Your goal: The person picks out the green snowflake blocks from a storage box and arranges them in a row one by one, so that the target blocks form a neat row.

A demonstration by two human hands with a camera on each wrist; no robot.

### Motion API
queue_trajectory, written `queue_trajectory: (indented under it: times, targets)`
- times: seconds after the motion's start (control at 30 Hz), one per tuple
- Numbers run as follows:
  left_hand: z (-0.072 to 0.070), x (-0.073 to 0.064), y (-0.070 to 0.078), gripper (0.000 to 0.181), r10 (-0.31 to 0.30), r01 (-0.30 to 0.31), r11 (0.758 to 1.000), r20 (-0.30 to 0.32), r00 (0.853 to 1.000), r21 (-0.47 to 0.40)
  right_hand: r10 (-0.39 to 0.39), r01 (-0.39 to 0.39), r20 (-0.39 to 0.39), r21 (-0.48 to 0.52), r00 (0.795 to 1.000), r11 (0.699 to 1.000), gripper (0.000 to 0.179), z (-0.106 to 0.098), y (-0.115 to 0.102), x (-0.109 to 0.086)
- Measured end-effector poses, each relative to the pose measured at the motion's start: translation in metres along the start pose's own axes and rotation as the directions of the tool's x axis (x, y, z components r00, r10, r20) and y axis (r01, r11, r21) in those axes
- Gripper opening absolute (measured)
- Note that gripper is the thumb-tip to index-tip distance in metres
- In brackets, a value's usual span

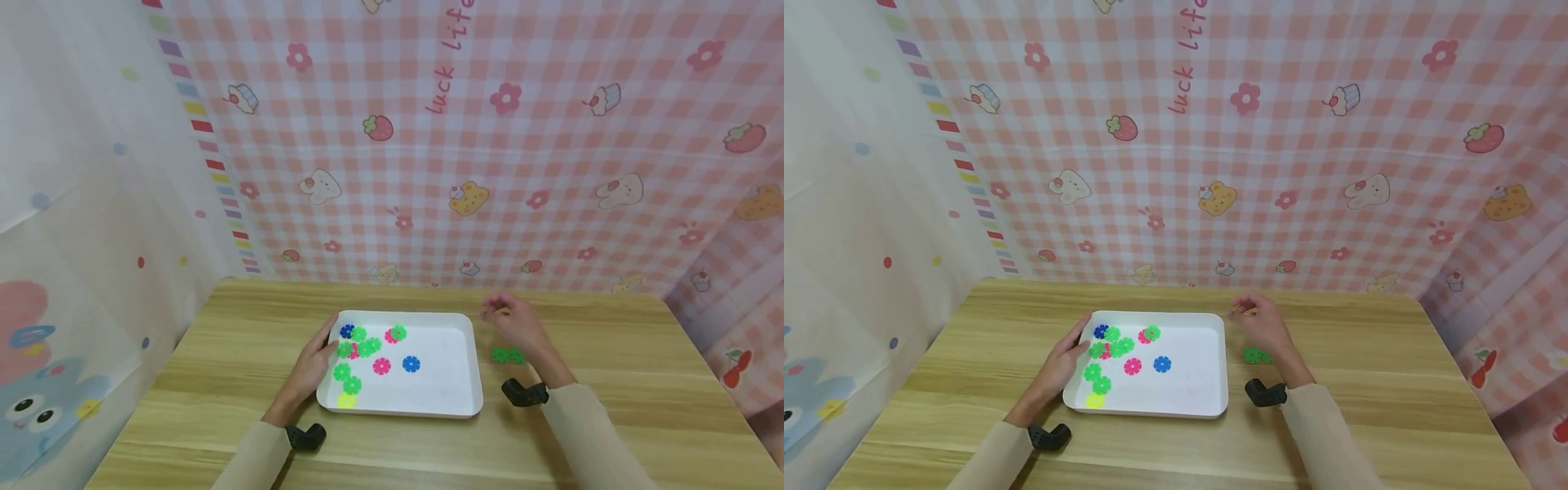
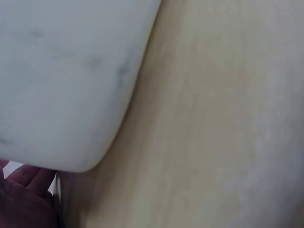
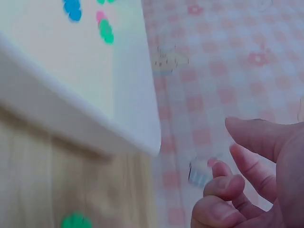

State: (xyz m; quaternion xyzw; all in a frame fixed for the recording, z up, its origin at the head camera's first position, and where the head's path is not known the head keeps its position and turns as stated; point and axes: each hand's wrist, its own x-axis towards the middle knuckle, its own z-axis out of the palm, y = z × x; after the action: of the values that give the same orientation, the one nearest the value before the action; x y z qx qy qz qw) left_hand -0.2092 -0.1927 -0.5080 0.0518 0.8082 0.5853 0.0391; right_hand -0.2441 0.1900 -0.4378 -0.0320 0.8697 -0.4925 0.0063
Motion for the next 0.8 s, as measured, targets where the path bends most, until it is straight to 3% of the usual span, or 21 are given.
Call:
queue_trajectory:
  times: [0.33, 0.53, 0.8]
  targets:
    - [0.002, 0.0, 0.0, 0.055, 0.001, -0.001, 1.0, 0.002, 1.0, 0.001, 0.056, -0.065, 0.139, 0.06, 0.989, 0.996, 0.022, 0.046, -0.031, 0.009]
    - [0.002, 0.0, -0.001, 0.055, 0.001, -0.001, 1.0, 0.004, 1.0, 0.004, 0.076, -0.09, 0.202, 0.063, 0.977, 0.994, 0.023, 0.079, -0.034, 0.01]
    - [0.001, 0.0, 0.001, 0.055, -0.018, 0.018, 1.0, -0.011, 1.0, 0.009, 0.114, -0.116, 0.251, -0.005, 0.961, 0.993, 0.031, 0.114, -0.033, 0.011]
